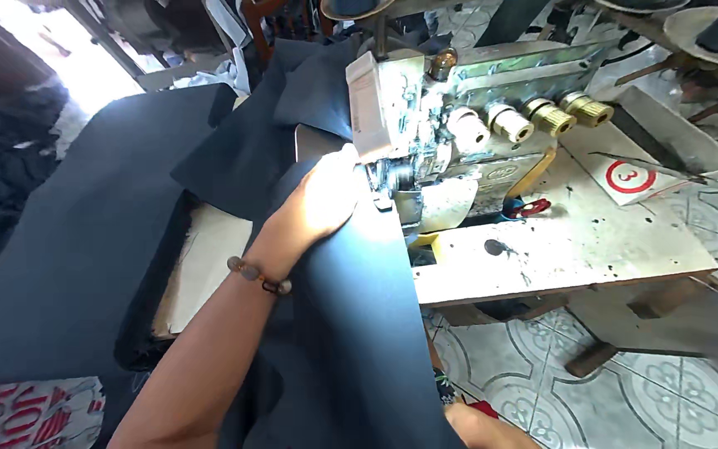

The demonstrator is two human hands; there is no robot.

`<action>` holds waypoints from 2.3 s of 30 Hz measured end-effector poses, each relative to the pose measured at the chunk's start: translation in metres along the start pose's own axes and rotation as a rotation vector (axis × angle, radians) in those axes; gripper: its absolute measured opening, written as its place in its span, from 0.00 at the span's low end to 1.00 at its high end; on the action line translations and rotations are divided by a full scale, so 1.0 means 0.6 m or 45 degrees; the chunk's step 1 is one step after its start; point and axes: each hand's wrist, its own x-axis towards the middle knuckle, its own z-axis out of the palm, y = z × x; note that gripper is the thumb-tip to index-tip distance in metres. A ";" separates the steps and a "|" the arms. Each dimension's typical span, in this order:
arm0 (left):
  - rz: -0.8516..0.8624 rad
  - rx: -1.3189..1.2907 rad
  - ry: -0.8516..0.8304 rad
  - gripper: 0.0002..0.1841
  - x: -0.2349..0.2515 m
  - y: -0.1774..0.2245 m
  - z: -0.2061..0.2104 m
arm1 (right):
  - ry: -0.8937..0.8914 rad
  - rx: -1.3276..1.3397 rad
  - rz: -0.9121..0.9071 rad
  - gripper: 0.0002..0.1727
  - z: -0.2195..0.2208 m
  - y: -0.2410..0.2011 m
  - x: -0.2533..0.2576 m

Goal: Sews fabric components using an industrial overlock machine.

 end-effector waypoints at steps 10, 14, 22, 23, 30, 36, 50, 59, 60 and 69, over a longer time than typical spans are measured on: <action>-0.196 -0.105 0.057 0.24 0.100 -0.008 -0.045 | 0.638 -0.381 0.207 0.19 -0.031 0.043 0.074; 0.001 0.170 0.475 0.27 0.192 -0.104 0.009 | 0.792 -0.454 0.244 0.16 -0.047 0.051 0.119; -0.167 -0.126 0.375 0.36 -0.142 -0.068 0.021 | 0.742 -0.077 0.451 0.08 -0.076 0.025 0.150; -0.181 -0.073 0.373 0.33 -0.198 -0.085 0.040 | 0.697 -0.033 0.479 0.07 -0.084 0.021 0.150; -0.408 0.239 0.329 0.14 -0.237 -0.109 -0.035 | 0.745 0.568 0.423 0.10 -0.076 0.027 0.205; -0.607 0.053 0.267 0.20 -0.035 -0.115 -0.109 | 0.886 0.990 0.339 0.22 -0.038 0.024 0.300; -0.451 0.240 -0.783 0.71 -0.231 -0.074 -0.041 | 0.929 -1.145 0.105 0.11 -0.143 0.090 0.178; -0.629 0.203 -0.494 0.27 0.078 -0.194 -0.092 | 0.910 -1.147 0.216 0.15 -0.138 0.096 0.193; -0.838 0.181 -0.333 0.22 0.118 -0.203 -0.089 | 0.912 -1.164 0.217 0.15 -0.138 0.097 0.194; -0.466 0.615 -0.578 0.27 0.307 -0.296 0.044 | 0.767 -1.292 0.368 0.17 -0.148 0.085 0.199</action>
